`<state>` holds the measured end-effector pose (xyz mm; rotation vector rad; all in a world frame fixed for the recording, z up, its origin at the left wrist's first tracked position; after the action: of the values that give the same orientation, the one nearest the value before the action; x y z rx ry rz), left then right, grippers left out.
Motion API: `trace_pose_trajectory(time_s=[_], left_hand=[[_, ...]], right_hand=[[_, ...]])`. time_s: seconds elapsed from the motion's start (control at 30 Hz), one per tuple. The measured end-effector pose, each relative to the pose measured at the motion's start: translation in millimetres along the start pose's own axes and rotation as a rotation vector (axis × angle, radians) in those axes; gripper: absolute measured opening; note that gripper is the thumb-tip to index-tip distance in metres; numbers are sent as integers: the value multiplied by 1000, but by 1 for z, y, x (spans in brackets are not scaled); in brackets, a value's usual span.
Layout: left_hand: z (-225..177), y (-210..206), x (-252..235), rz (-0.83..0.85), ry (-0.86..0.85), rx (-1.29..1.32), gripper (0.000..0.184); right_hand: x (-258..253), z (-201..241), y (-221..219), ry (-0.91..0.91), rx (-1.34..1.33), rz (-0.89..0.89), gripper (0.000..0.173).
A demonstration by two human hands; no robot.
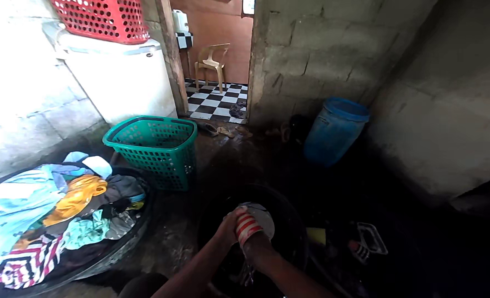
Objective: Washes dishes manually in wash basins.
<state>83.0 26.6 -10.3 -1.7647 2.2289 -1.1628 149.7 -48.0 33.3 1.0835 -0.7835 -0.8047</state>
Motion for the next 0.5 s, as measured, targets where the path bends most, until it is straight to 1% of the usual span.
trace_pose_trajectory(time_s=[0.03, 0.07, 0.1, 0.13, 0.17, 0.2, 0.23, 0.27, 0.3, 0.33, 0.37, 0.4, 0.43, 0.47, 0.5], left_hand=[[-4, -7, 4, 40, -20, 27, 25], [-8, -13, 8, 77, -44, 47, 28], [-12, -17, 11, 98, -77, 71, 33], [-16, -19, 13, 105, -120, 93, 36], [-19, -20, 13, 112, -164, 118, 39], [-22, -19, 13, 113, -197, 152, 39], [-23, -18, 12, 110, -218, 177, 37], [-23, -16, 11, 109, -229, 194, 37], [-22, -15, 11, 103, -232, 207, 37], [-20, -14, 11, 101, -227, 213, 39], [-19, -14, 11, 105, -217, 202, 41], [-17, -14, 11, 103, -196, 179, 40], [-16, -13, 10, 99, -155, 155, 39], [-15, -11, 8, 82, -109, 122, 35], [-14, -8, 6, 54, -68, 94, 31]], right_hand=[[-2, 0, 5, -64, -143, 60, 40], [-3, -2, 12, -120, -351, 27, 48], [-4, -8, 19, -157, -610, -141, 49], [-4, -14, 23, -190, -909, -299, 43], [-5, -18, 20, -248, -1252, -358, 29], [-4, -18, 18, -316, -1560, -358, 19], [-2, -17, 17, -382, -1777, -353, 12], [-1, -17, 16, -424, -1888, -366, 11], [0, -17, 16, -436, -1901, -396, 14], [1, -19, 16, -420, -1809, -436, 18], [0, -22, 16, -379, -1616, -481, 25], [-1, -26, 15, -320, -1338, -483, 36], [-4, -28, 15, -263, -997, -475, 43], [-7, -26, 13, -209, -684, -426, 44], [-10, -24, 9, -156, -419, -338, 40]])
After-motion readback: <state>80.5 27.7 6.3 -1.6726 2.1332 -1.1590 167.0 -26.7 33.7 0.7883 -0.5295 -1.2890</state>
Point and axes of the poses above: each hand's wrist, its own x-axis away from the middle knuckle, its own y-axis out of the back of the hand, z = x × y, the point moved 7 cm from there along -x, towards the middle knuckle, and after that the axes turned 4 degrees about z, right-handed, at the moved point
